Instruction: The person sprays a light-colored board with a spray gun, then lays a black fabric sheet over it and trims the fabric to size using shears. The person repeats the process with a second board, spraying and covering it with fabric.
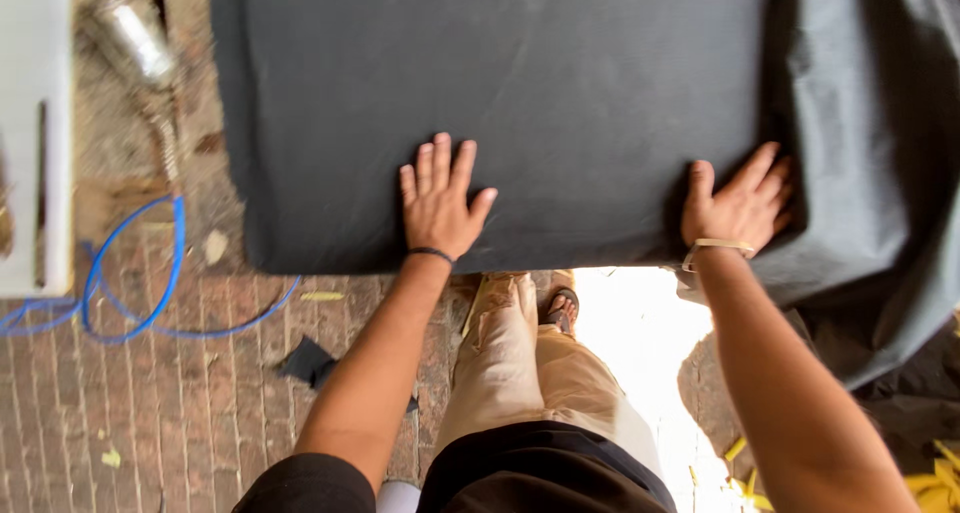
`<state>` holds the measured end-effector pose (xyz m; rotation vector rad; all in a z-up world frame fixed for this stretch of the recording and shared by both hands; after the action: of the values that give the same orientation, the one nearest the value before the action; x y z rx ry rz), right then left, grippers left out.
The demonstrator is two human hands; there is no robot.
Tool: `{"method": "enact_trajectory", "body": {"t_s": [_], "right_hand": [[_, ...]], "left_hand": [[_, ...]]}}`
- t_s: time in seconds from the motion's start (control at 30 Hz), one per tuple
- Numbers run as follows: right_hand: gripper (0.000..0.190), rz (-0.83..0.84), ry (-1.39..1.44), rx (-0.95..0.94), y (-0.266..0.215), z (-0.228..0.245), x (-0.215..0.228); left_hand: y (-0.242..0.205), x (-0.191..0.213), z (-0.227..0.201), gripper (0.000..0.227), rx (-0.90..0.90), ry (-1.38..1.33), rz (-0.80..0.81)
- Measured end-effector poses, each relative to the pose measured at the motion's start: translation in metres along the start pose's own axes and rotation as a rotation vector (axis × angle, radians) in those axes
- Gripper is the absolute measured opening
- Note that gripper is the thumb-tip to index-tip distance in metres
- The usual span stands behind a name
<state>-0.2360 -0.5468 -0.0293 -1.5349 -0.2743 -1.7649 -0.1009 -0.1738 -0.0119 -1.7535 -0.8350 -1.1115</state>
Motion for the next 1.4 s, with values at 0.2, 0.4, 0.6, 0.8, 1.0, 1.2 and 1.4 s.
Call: {"method": "enact_trajectory", "body": {"t_s": [0.2,0.4,0.6,0.8,1.0,1.2,1.4], "right_hand": [[0.096,0.023,-0.004,-0.010,0.004,-0.004,0.000],[0.089,0.036,-0.026,0.086,0.011,-0.004,-0.010],[0.092,0.140,-0.305,0.640,-0.034,0.155,-0.063],[0.084,0.328,-0.409,0.801,-0.050,0.352,-0.119],[0.079,0.359,-0.411,0.759,-0.019,0.414,-0.132],[0.081,0.383,-0.457,0.706,-0.007,0.421,-0.133],[0.083,0.359,-0.356,0.602,0.085,0.474,-0.127]], "left_hand": [[-0.084,-0.001,0.160,0.076,0.365,-0.052,-0.102],[-0.083,-0.002,0.213,0.082,0.643,-0.139,-0.248],[-0.035,0.000,0.158,0.090,0.331,-0.048,0.052],[0.089,0.044,0.189,0.076,0.079,-0.112,0.054],[0.209,0.085,0.273,0.076,0.149,-0.082,0.056],[0.265,0.093,0.297,0.082,0.165,-0.079,0.066],[0.263,0.083,0.303,0.084,0.184,-0.042,0.091]]}}
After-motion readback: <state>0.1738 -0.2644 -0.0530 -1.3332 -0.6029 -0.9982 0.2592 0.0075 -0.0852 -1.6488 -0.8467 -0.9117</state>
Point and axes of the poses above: each hand's wrist, its own y-axis towards the middle knuckle, its own x-axis out of the back of the hand, z = x × y, the point moved 8 cm from there along y, towards the middle knuckle, and after that the axes turned 11 degrees about z, right-handed, at the moved point
